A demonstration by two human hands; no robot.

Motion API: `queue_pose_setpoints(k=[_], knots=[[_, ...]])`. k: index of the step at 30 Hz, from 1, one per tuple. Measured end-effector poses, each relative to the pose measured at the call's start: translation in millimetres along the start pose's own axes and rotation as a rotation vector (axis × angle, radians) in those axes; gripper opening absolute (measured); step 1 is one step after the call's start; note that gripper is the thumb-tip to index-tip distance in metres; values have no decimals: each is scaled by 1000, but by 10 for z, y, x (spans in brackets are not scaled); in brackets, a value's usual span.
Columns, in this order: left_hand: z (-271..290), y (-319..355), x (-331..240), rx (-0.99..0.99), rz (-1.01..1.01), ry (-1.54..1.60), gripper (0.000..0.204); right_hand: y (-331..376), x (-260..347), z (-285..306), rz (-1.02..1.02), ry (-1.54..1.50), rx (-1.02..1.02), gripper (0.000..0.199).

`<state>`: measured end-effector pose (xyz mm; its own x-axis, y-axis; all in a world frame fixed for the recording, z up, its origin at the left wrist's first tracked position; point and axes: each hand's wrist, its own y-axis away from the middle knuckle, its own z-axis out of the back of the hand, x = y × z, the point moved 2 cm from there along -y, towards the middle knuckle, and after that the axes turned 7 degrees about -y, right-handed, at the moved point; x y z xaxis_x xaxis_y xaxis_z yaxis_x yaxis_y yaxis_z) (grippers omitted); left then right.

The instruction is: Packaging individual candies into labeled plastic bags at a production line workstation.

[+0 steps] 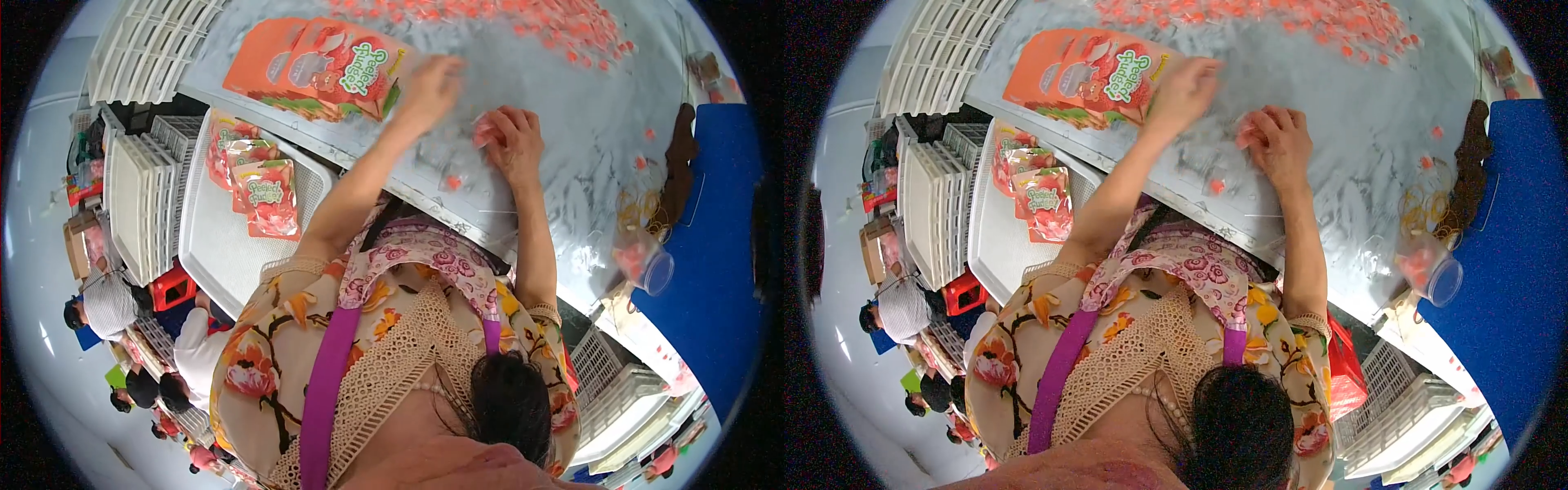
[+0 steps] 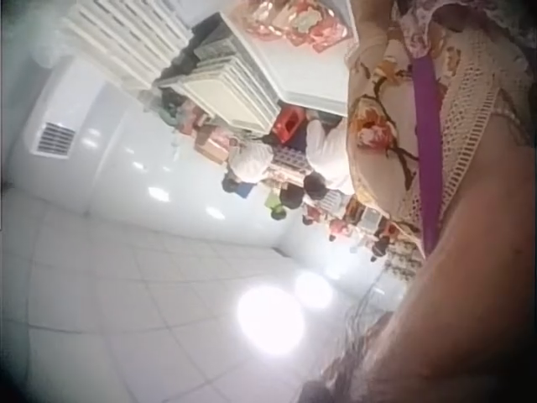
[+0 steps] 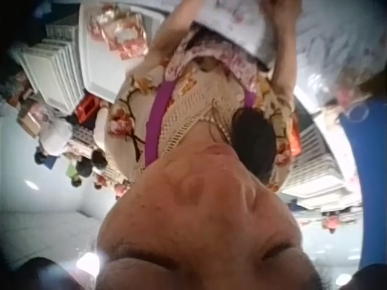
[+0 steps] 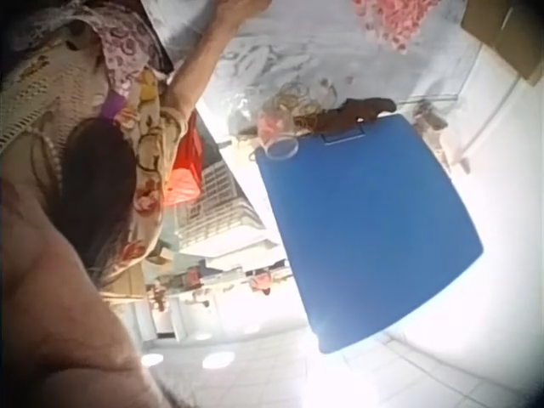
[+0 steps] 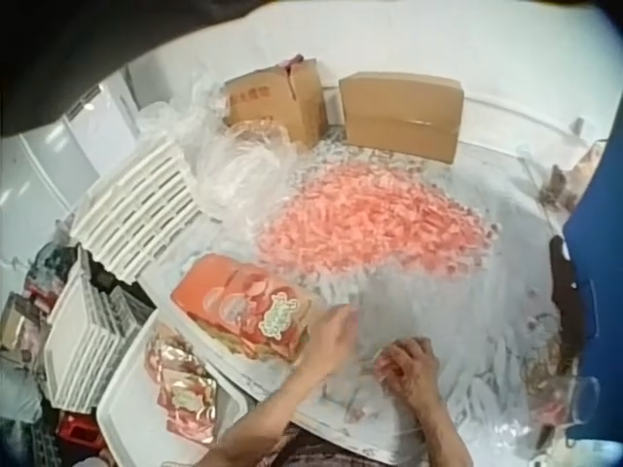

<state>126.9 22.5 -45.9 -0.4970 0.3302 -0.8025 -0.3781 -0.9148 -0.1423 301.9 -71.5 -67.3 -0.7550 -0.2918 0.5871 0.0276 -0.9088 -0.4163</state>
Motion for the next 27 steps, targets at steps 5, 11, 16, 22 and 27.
queue_pose_setpoints(k=[5, 11, 16, 22, 27], knots=[[473, 432, 339, -284, -79, -991, 39, 17, -64, 4, -63, 14, -8, 36], [474, 453, 618, -212, -93, -980, 38, 60, -20, 292, -126, -50, 4, 35], [484, 476, 446, -146, -141, -888, 41, 145, -20, 388, -168, 49, 102, 39], [526, 519, 550, -173, -138, -925, 33, 142, 98, 460, -128, 86, 121, 55], [741, 463, 670, -178, -12, -829, 16, 44, 353, 655, -25, 327, 72, 66]])
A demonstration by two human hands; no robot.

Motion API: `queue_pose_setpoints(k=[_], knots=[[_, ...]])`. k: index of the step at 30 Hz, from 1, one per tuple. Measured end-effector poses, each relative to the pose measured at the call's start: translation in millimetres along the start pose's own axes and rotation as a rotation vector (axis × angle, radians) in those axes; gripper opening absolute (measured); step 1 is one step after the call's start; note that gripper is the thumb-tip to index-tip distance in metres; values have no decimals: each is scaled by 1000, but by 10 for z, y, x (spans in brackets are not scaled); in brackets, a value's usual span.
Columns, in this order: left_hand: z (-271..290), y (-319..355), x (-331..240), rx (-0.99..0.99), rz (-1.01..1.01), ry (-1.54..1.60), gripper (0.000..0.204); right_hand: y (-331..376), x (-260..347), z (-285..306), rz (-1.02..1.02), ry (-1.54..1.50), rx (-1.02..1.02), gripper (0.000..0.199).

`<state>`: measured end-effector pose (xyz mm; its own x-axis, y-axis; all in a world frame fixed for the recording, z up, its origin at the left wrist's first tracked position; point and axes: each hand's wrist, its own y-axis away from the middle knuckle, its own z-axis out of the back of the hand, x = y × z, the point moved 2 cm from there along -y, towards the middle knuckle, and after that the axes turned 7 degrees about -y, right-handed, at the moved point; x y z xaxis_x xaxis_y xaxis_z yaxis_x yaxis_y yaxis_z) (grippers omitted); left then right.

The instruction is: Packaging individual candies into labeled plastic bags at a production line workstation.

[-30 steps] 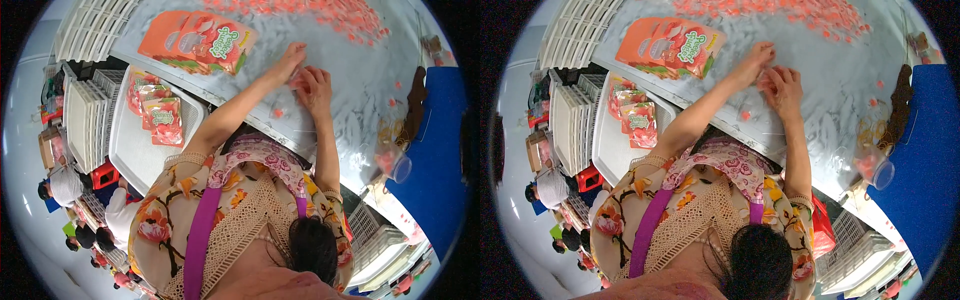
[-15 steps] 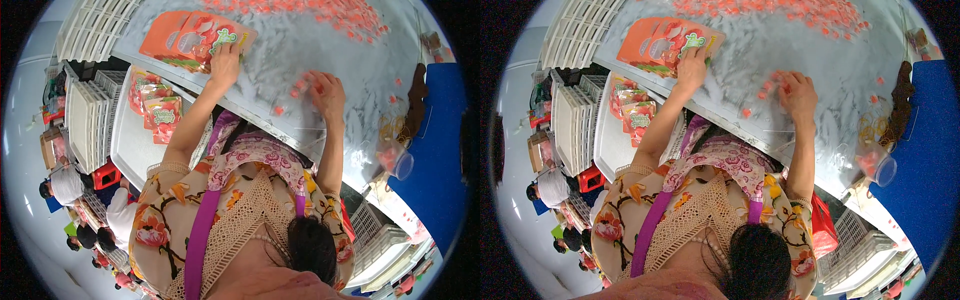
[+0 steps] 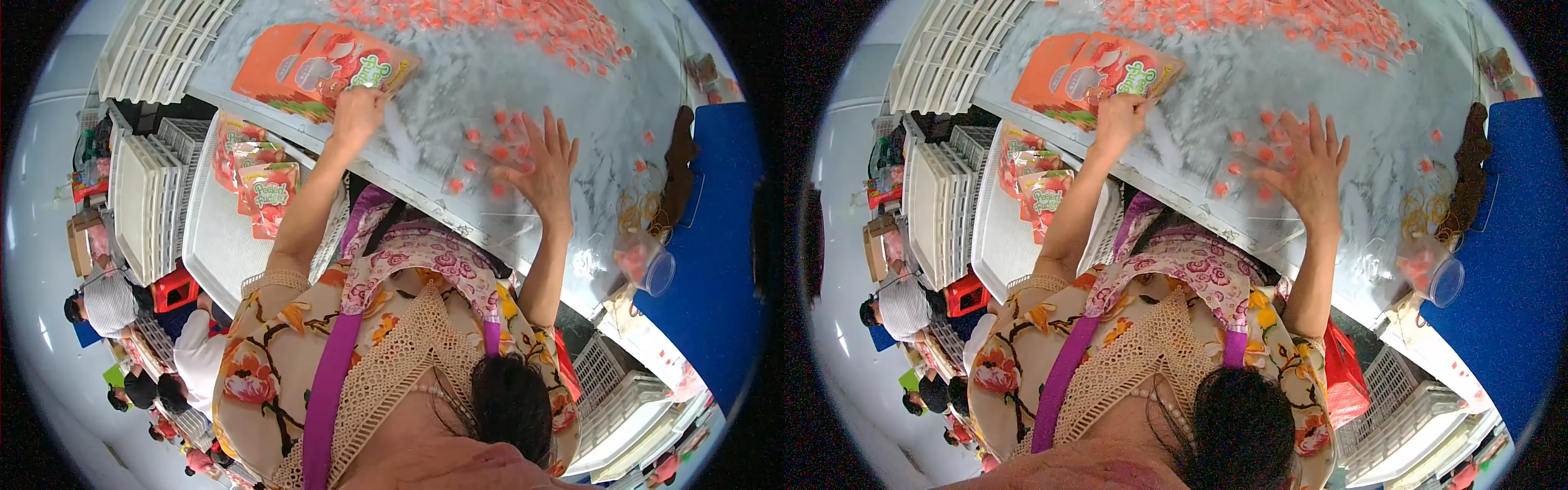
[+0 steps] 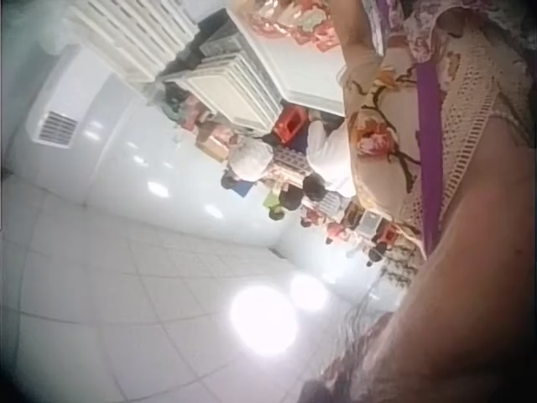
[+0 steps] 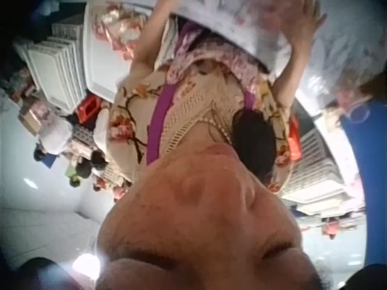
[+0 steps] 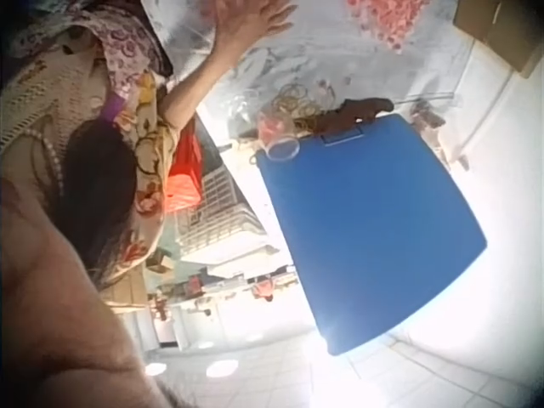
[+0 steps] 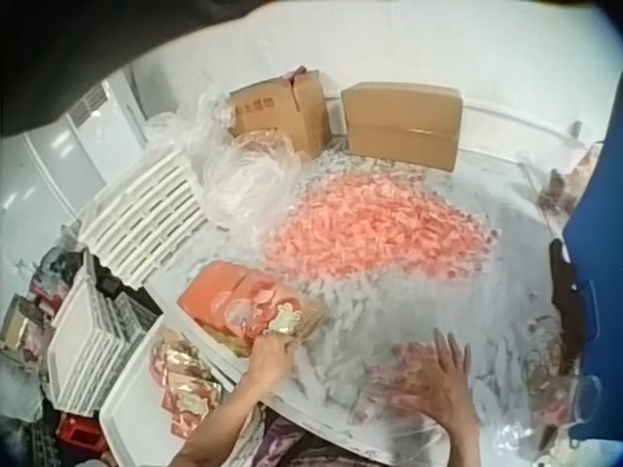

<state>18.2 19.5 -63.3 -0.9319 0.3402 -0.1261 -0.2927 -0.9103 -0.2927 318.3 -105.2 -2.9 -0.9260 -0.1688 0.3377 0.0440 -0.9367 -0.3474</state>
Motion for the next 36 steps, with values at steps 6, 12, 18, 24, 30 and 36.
queue_pose_setpoints(k=[6, 12, 18, 24, 30, 36], knots=[[198, -53, 142, 290, 344, 365, 23, -455, 685, -602, 221, -716, -48, 42], [464, -51, 88, 278, 275, 484, 21, -789, 1056, -1100, 425, -367, -67, 28], [339, -57, 202, 123, 125, 636, 14, -1057, 1132, -1009, 737, -251, -187, 19], [631, -155, 13, 363, 185, 487, 11, -911, 1112, -1065, 748, -290, -71, 18], [647, -149, 58, 272, -71, 273, 14, -833, 1200, -970, 796, -279, -114, 18], [867, -300, -151, -26, 46, 114, 18, -685, 1245, -839, 558, -163, -101, 19]])
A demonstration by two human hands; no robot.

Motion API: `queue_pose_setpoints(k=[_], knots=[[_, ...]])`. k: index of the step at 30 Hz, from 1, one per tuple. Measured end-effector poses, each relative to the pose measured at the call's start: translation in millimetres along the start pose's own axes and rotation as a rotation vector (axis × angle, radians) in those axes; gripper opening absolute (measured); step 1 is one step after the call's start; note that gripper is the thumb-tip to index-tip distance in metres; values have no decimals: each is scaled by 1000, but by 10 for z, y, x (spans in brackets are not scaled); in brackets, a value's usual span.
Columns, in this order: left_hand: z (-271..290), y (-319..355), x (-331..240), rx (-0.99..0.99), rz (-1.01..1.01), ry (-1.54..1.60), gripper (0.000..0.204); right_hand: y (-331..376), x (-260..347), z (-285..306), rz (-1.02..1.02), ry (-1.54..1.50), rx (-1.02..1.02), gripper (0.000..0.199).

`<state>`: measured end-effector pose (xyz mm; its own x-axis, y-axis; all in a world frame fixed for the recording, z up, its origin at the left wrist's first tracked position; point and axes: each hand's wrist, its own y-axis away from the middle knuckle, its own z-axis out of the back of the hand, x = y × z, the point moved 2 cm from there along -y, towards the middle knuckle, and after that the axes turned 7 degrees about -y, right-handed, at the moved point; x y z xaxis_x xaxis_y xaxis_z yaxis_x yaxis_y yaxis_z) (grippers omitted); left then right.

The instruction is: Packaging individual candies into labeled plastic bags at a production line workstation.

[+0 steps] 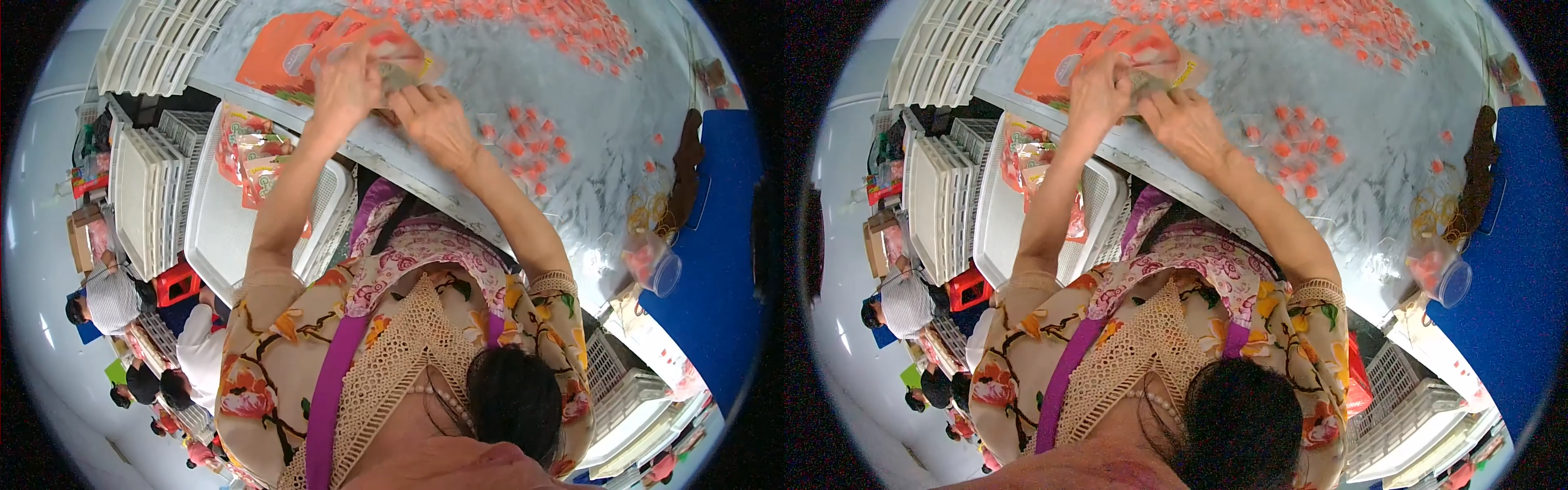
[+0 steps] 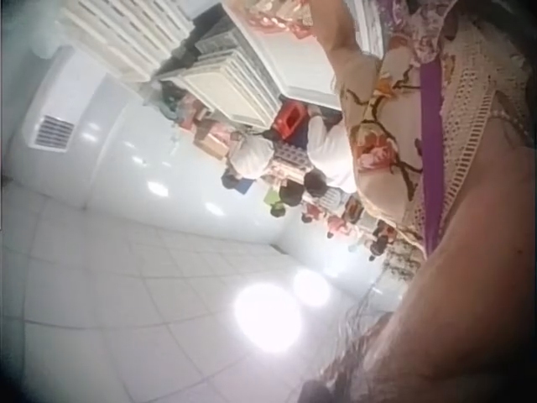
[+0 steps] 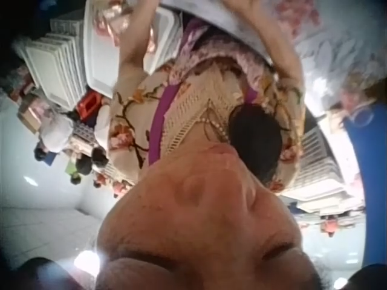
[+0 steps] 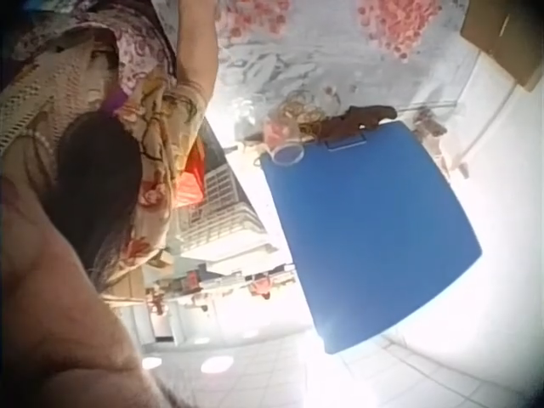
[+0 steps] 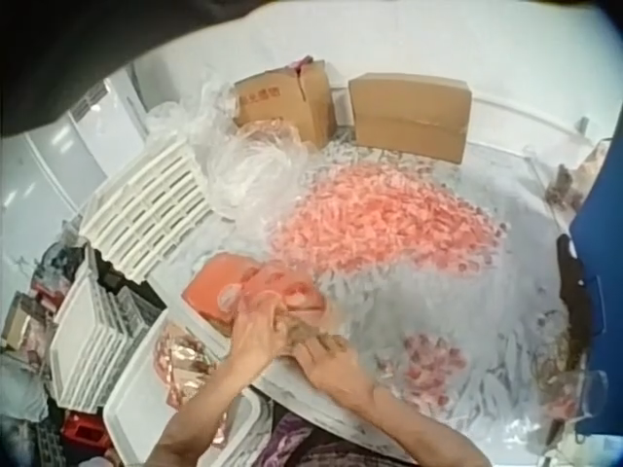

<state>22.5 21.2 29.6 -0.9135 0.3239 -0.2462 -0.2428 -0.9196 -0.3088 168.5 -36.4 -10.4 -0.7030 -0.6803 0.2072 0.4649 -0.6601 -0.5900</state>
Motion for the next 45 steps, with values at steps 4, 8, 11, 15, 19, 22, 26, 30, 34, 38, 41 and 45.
queue_pose_setpoints(k=[4, 8, 11, 15, 19, 22, 26, 30, 34, 38, 41, 45], knots=[[13, 97, -217, 85, -155, 200, 27, -8, -148, 112, -157, -20, -101, 21], [18, -64, 19, 175, -18, 311, 26, 151, -12, 247, -136, 20, 25, 28], [80, -128, -80, 79, 45, 361, 23, 325, 118, 250, -183, -43, 106, 39], [232, -82, -31, 34, 182, 280, 26, 558, 91, 599, -380, -56, -55, 69], [243, -49, -157, -30, 109, 227, 28, 824, -99, 370, -491, -60, 14, 85], [231, 5, -119, -8, 114, 181, 30, 914, -310, 354, -593, 73, 75, 85], [209, 44, -145, 98, 265, 210, 28, 1085, -527, 387, -667, 189, 56, 76], [27, -20, -234, 13, 44, 257, 31, 1097, -533, 394, -639, 53, 47, 48], [-163, -75, -533, -23, -19, 334, 30, 1248, -585, 240, -598, 36, -22, 30], [-343, -49, -731, 49, 15, 326, 29, 1207, -623, 373, -742, -215, -288, 17], [-437, -29, -935, 31, 13, 303, 27, 1101, -661, 581, -980, -668, -713, 14], [-523, 24, -1203, 60, -93, 299, 27, 611, -511, 969, -983, -1423, -1459, 15]])
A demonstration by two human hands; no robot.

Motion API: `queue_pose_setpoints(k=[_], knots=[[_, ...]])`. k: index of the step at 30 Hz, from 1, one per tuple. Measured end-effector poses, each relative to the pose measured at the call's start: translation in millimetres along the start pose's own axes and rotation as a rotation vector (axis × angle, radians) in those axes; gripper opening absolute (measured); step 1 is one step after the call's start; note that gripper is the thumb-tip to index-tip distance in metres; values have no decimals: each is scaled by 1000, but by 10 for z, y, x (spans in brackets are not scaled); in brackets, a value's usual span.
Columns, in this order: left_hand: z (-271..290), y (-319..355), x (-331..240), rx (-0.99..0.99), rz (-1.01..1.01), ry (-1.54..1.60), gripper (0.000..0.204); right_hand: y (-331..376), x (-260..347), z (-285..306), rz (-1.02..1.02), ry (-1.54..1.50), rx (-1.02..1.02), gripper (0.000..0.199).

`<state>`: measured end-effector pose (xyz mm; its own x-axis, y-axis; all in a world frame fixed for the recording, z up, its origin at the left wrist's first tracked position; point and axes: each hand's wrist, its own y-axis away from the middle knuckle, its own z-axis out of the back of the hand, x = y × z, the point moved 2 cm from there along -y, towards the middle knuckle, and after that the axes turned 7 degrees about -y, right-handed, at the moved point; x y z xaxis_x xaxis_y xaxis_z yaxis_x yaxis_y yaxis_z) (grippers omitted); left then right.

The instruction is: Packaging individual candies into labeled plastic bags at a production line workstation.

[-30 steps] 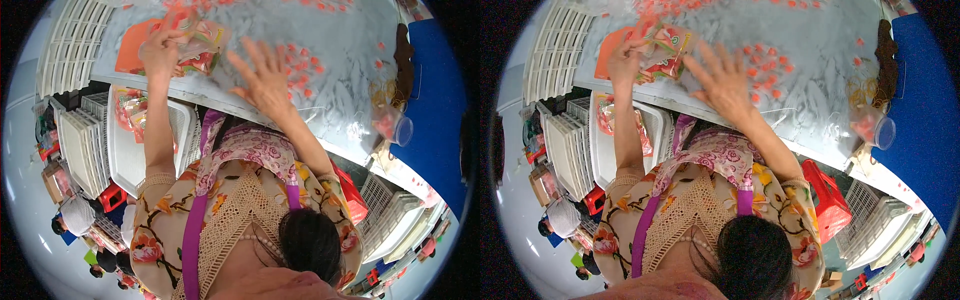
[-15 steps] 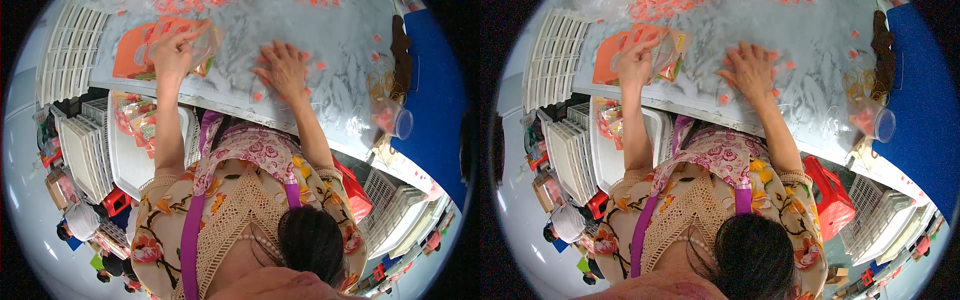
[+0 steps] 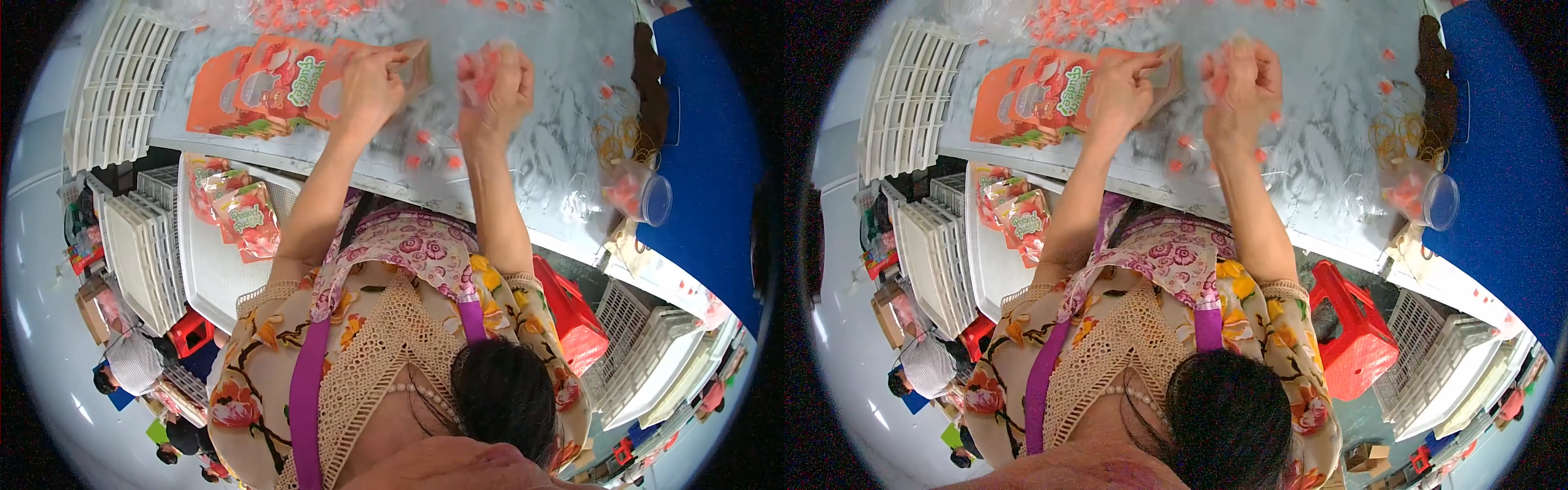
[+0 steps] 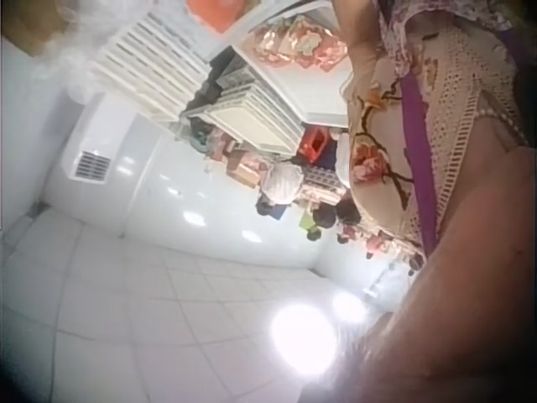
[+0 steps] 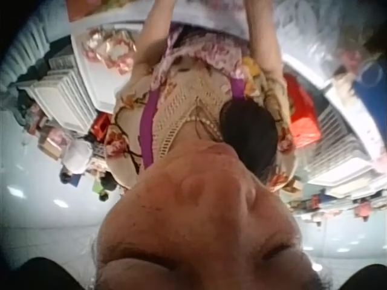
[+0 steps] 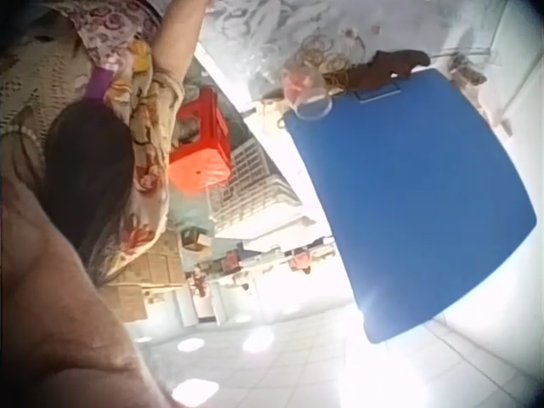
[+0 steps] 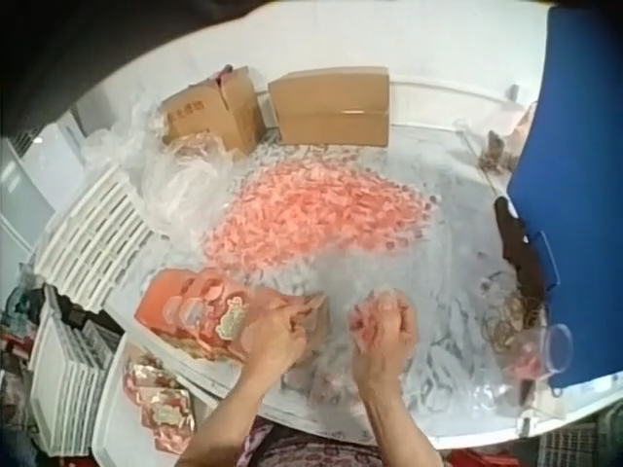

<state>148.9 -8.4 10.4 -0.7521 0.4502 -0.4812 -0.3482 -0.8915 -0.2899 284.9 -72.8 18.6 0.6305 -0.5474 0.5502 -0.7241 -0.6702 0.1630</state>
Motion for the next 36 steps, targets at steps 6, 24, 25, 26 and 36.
queue_pose_setpoints(k=[6, 24, 25, 26, 36], knots=[[-221, -20, -119, 143, 44, 236, 27, 79, -308, -12, 49, 191, 72, 16], [-392, 88, -194, -44, -70, 319, 20, 97, -428, 450, 188, 1155, 390, 25], [-412, 98, -226, -139, -216, 242, 21, 68, -425, 450, 188, 1154, 390, 25], [-390, 95, -285, -133, -218, 242, 21, 43, -381, 385, 64, 1107, 317, 23], [-311, 13, -211, -156, -15, 286, 26, -13, -415, 305, -618, -218, 253, 26]])
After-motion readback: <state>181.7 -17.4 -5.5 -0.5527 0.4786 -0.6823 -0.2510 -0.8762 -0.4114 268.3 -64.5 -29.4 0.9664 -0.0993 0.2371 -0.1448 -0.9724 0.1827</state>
